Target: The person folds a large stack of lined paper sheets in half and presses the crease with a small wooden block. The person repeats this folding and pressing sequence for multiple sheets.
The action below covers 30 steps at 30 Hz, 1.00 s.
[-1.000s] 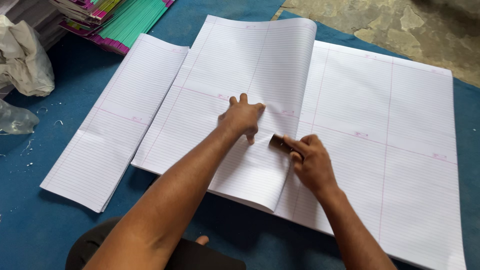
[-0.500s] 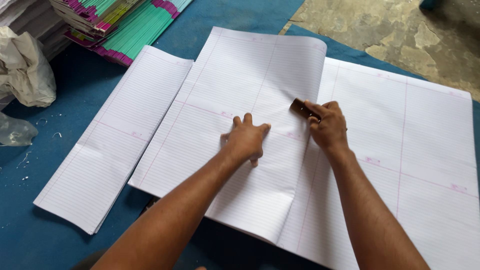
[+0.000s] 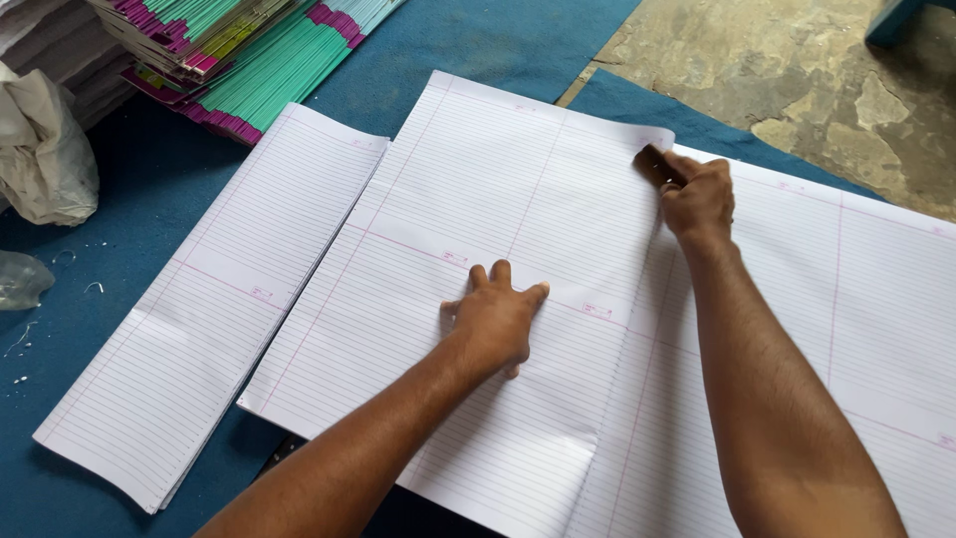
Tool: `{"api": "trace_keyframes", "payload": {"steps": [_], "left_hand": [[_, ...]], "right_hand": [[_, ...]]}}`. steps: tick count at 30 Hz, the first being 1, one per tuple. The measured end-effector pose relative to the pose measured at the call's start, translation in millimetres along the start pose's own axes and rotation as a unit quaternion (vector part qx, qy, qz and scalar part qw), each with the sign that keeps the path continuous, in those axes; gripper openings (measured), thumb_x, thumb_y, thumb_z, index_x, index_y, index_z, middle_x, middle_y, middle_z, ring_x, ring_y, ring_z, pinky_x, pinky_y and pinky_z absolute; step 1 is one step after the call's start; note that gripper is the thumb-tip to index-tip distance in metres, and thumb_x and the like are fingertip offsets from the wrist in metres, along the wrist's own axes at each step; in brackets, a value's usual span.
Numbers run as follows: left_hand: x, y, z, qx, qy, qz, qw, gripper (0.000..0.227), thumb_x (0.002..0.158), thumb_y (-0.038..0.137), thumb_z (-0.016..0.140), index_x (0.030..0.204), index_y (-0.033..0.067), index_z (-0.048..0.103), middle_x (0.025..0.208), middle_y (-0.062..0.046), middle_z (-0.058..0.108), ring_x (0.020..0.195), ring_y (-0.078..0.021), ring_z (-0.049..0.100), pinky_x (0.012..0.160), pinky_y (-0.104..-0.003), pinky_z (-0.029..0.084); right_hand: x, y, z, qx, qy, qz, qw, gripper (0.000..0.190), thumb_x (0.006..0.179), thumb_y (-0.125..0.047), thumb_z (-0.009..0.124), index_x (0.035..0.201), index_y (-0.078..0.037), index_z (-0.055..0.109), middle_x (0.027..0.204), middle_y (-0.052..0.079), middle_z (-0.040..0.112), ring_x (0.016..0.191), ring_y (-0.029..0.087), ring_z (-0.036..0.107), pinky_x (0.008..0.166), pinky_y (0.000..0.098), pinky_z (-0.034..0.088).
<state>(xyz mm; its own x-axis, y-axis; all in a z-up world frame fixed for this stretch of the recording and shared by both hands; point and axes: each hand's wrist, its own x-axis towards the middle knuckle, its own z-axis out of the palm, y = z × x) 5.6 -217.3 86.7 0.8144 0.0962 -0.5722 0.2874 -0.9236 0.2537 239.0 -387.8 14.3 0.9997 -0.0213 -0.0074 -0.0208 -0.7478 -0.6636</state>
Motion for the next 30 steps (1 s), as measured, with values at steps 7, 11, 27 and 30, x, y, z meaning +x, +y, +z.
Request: {"api": "trace_keyframes", "payload": {"steps": [7, 11, 27, 30], "left_hand": [[9, -4, 5, 0.007, 0.001, 0.014, 1.0, 0.106, 0.069, 0.006, 0.09, 0.155, 0.0349, 0.035, 0.154, -0.019, 0.026, 0.143, -0.0389, 0.027, 0.107, -0.077, 0.037], [8, -5, 7, 0.002, 0.011, 0.014, 1.0, 0.105, 0.069, 0.006, 0.09, 0.154, 0.0349, 0.037, 0.155, -0.019, 0.024, 0.143, -0.0401, 0.026, 0.107, -0.077, 0.037], [1, -1, 1, 0.001, 0.011, 0.008, 1.0, 0.107, 0.065, 0.007, 0.094, 0.153, 0.0346, 0.04, 0.154, -0.016, 0.029, 0.142, -0.0383, 0.028, 0.105, -0.076, 0.041], [-2, 2, -2, -0.001, 0.009, -0.001, 1.0, 0.105, 0.065, 0.009, 0.094, 0.152, 0.0359, 0.042, 0.155, -0.015, 0.029, 0.142, -0.037, 0.028, 0.107, -0.075, 0.04]], "right_hand": [[41, -1, 12, -0.012, 0.038, 0.032, 0.999, 0.05, 0.093, -0.005, 0.068, 0.14, -0.024, 0.062, 0.131, 0.009, 0.047, 0.115, 0.022, 0.059, 0.102, 0.0312, 0.054], [53, 2, 18, -0.026, 0.047, 0.034, 0.998, 0.051, 0.095, -0.007, 0.068, 0.143, -0.021, 0.059, 0.133, 0.013, 0.046, 0.117, 0.025, 0.058, 0.103, 0.0347, 0.052], [12, 19, 0, 0.003, -0.036, -0.036, 0.999, 0.051, 0.093, -0.008, 0.072, 0.141, -0.025, 0.065, 0.129, 0.006, 0.062, 0.112, 0.021, 0.065, 0.097, 0.0318, 0.053], [-18, 19, -9, 0.0, -0.079, -0.012, 0.997, 0.049, 0.094, -0.01, 0.069, 0.14, -0.026, 0.062, 0.126, 0.01, 0.051, 0.106, 0.024, 0.059, 0.089, 0.0334, 0.06]]}}
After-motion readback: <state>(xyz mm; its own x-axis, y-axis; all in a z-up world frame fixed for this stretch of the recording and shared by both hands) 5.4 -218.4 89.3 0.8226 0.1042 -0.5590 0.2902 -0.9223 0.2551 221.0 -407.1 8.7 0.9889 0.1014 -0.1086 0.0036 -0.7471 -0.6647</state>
